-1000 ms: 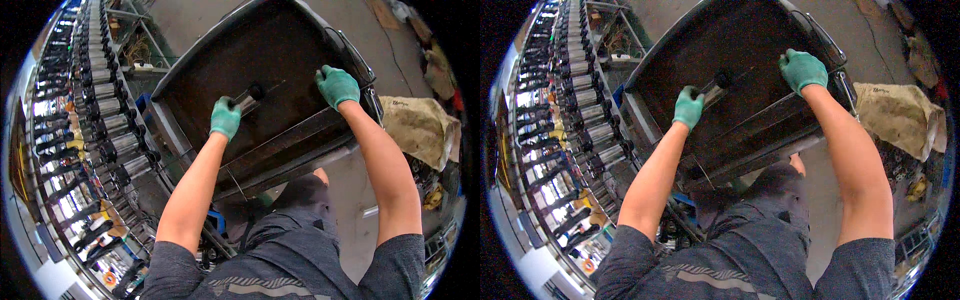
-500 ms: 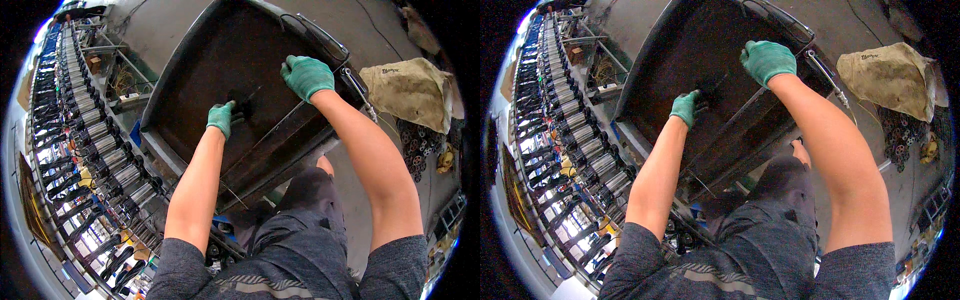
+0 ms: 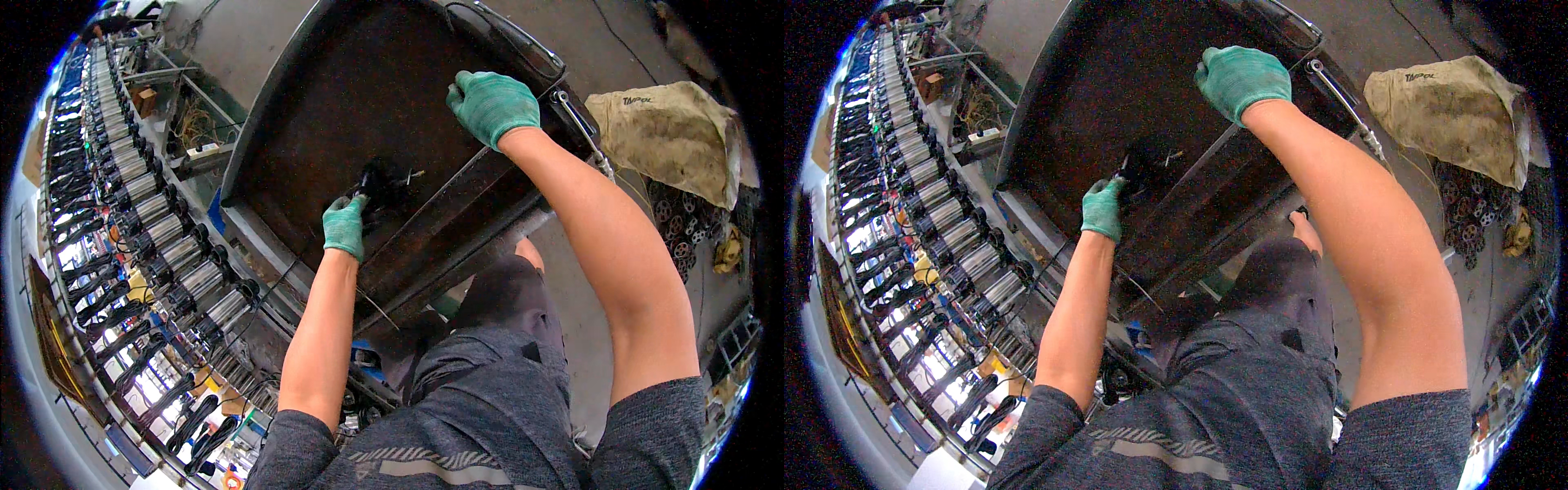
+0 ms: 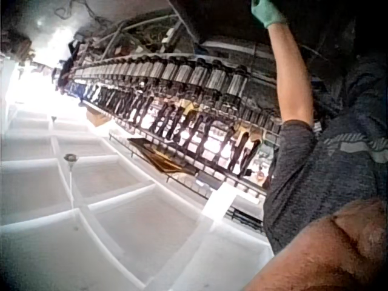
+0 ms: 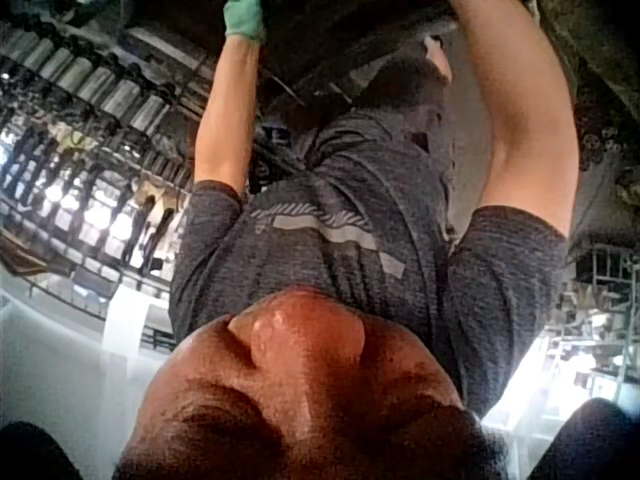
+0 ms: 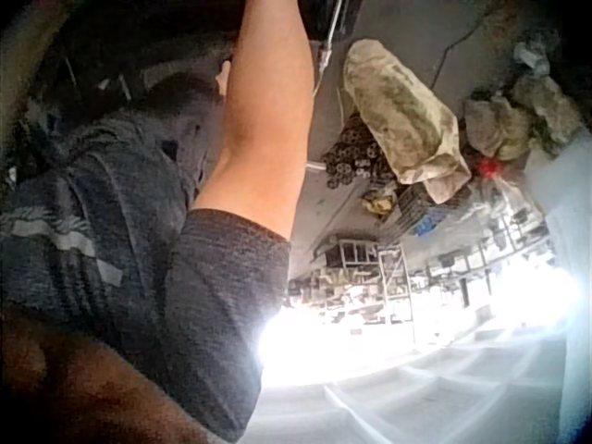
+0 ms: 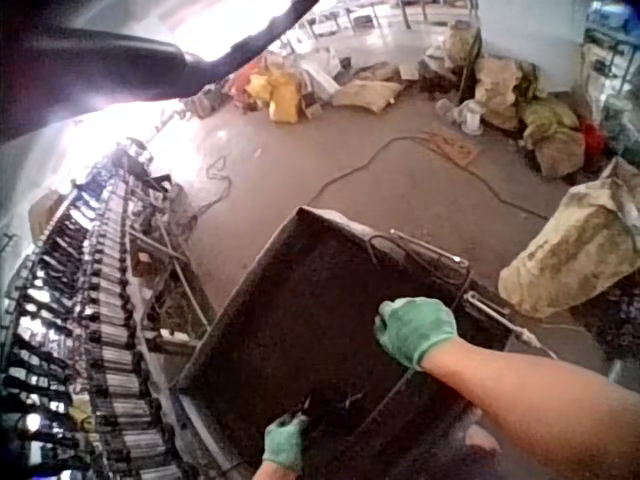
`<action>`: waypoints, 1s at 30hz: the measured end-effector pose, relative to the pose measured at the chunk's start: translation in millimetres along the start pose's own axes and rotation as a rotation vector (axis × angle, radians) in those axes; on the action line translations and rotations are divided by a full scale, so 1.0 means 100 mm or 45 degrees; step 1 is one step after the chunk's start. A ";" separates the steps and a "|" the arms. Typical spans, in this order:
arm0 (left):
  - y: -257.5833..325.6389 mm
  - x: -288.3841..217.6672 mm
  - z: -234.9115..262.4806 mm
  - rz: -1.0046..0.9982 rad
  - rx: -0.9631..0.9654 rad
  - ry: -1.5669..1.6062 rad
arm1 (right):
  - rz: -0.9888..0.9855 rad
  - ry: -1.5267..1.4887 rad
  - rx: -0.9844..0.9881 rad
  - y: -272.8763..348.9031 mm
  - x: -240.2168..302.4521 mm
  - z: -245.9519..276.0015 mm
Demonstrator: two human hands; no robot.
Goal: The person repeatedly picks up cylindrical electrical components from a rack and places them into a metal tray. They handle the components with gloved hands, rotating them and adjusting their position within the tray before returning to the rack to retrieve more units.
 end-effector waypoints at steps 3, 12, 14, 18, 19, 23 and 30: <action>0.05 0.05 0.04 0.002 -0.086 0.050 | 0.004 0.008 -0.004 -0.01 0.01 0.00; 0.08 0.19 0.14 0.019 -0.184 0.133 | -0.003 0.015 0.006 -0.01 0.01 0.01; 0.03 0.23 0.17 0.017 -0.179 0.119 | -0.013 0.005 0.011 -0.01 0.02 0.02; 0.00 0.28 0.19 0.000 -0.186 0.128 | -0.021 0.001 0.012 -0.01 0.01 0.02; 0.04 0.26 0.17 -0.013 -0.210 0.121 | -0.022 0.006 0.012 -0.01 0.02 0.02; 0.08 0.24 0.18 -0.071 -0.141 0.083 | -0.012 0.028 0.030 -0.01 0.00 0.00; 0.16 0.22 0.57 -0.402 -0.103 -0.034 | -0.003 0.036 -0.006 0.00 0.03 -0.02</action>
Point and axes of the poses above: each hand's wrist, its own y-axis away from the middle knuckle, its own z-axis out of the back of the hand, x = y × z, the point moved 3 cm from there along -y, towards the middle knuckle, and after that the axes turned 4 degrees about z, right-handed, at the moved point
